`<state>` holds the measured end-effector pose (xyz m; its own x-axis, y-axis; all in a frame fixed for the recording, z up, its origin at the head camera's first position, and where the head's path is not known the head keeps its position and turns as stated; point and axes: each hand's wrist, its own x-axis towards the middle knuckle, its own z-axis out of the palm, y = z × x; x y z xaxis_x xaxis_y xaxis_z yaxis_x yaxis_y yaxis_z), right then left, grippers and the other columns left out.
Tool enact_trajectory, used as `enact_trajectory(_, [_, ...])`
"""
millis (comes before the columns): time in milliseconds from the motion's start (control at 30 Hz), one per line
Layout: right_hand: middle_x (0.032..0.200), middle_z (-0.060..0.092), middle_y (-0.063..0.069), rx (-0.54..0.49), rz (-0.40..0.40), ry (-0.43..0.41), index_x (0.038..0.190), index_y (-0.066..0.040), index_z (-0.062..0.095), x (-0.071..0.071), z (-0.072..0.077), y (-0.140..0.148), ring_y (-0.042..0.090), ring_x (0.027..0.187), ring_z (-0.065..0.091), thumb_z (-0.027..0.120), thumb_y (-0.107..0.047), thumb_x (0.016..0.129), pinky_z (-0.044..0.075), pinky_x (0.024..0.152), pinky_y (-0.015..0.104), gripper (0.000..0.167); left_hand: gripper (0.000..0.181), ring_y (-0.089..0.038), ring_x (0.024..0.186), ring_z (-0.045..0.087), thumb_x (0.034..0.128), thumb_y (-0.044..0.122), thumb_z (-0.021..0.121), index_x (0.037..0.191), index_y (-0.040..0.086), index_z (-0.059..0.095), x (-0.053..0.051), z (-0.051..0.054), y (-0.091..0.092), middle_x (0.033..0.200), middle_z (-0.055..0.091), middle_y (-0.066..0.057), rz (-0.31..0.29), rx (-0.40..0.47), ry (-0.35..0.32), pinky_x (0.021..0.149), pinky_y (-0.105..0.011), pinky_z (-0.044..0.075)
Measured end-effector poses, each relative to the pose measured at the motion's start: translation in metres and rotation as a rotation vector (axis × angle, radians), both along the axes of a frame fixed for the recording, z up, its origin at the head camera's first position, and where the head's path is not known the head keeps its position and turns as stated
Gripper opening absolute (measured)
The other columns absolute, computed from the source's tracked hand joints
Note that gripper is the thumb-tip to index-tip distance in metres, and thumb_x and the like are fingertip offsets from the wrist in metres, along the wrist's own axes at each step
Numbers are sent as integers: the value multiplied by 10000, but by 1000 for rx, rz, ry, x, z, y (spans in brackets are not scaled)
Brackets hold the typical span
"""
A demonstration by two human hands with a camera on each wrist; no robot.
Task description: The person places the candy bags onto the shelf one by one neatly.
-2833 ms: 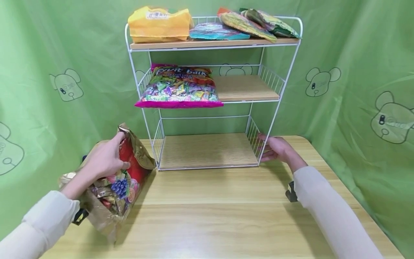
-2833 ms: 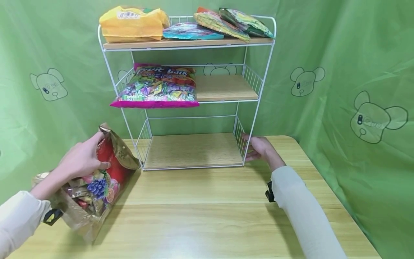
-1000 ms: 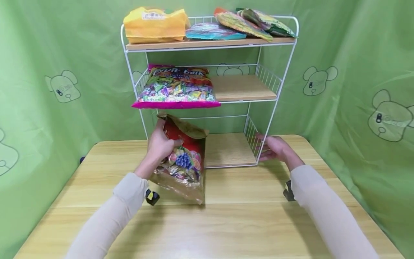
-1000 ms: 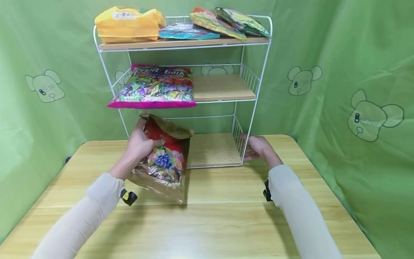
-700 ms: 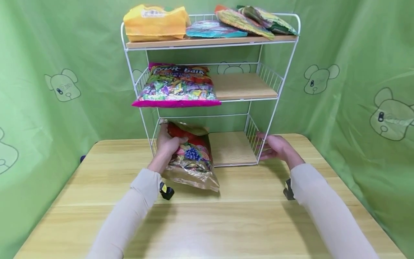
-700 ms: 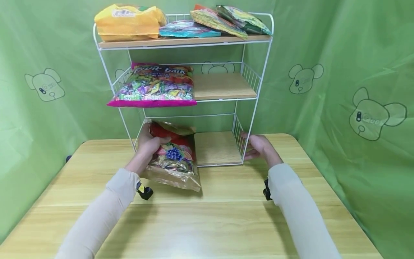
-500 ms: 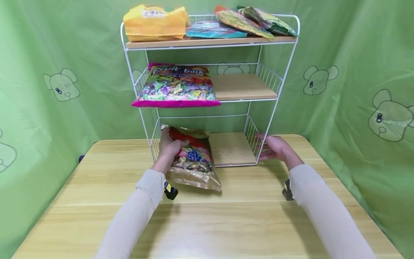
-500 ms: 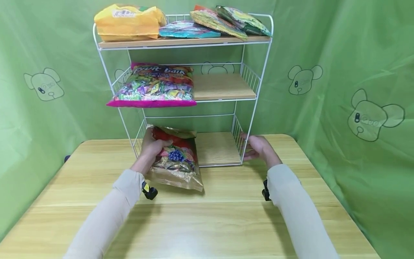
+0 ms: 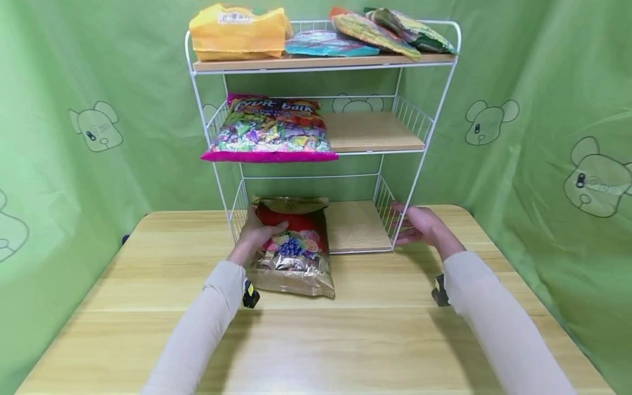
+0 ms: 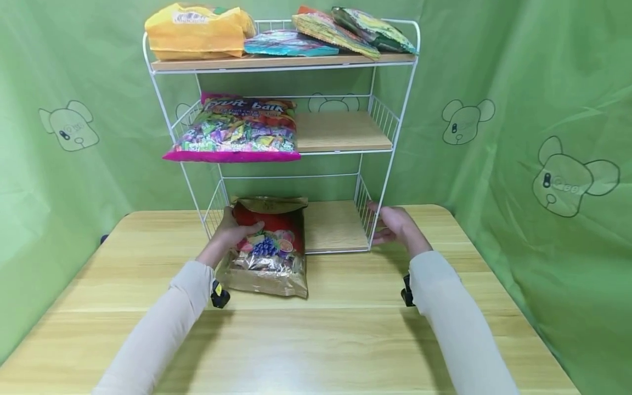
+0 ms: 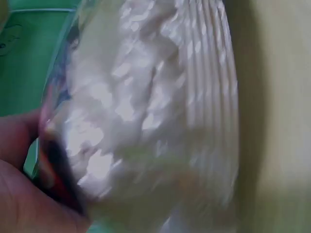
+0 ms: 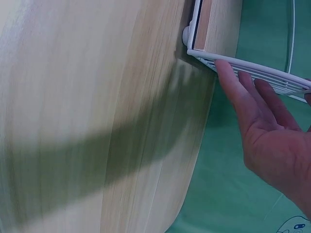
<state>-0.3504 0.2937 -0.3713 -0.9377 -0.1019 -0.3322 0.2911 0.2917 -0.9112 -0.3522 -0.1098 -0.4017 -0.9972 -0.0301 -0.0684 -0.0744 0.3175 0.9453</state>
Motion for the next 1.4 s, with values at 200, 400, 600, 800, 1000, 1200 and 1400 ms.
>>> enact_trajectory(200, [1484,402,368,-5,1,-6,1549,38,298,1,2,0,441,1101,677,472,-510,1051,588,985,508,761,881,-106,528,593,894,341,792,1460,43,186,0,-11,2,1172,590,-265,-39,-80,-8,576,-311,632])
enact_trajectory(400, [1458,433,361,3,4,-4,1548,30,309,1,1,0,427,1083,687,451,-491,1064,581,994,517,725,827,-249,562,697,932,394,738,1432,57,172,0,-14,9,928,645,-216,-39,-191,-13,646,-408,660])
enact_trajectory(600, [1378,516,333,8,10,2,1537,27,334,0,0,1,435,1073,686,454,-489,1063,599,968,508,711,938,-553,1319,454,922,566,668,1440,-68,209,7,-6,13,1327,494,-402,19,-554,86,1203,-583,348])
enact_trajectory(800, [1274,606,273,12,12,3,1541,31,328,0,-2,3,458,1097,671,435,-458,1077,613,944,492,682,1065,-527,1519,101,965,552,605,1567,-114,32,19,2,18,1613,56,-395,-51,-742,145,1277,-626,142])
enact_trajectory(1000, [1422,474,355,5,5,2,1540,34,322,1,-1,2,453,1093,674,462,-485,1062,601,961,501,719,1029,-475,1540,-44,933,669,567,1644,179,8,44,6,35,1663,-98,-275,-238,-912,163,1220,-741,14])
enact_trajectory(1200, [1454,438,358,1,-3,-6,1549,28,306,1,-2,1,469,1128,653,475,-498,1054,584,988,515,743,1048,-519,1525,-68,849,737,616,1632,381,15,73,3,52,1685,-116,-211,-371,-944,91,1118,-865,-29])
enact_trajectory(1400, [1382,520,322,-1,7,1,1549,31,306,-1,-2,1,470,1134,651,467,-502,1056,586,987,513,744,1050,-519,1526,-34,831,769,584,1621,418,-12,77,-12,54,1683,-96,-227,-348,-967,100,1066,-906,53])
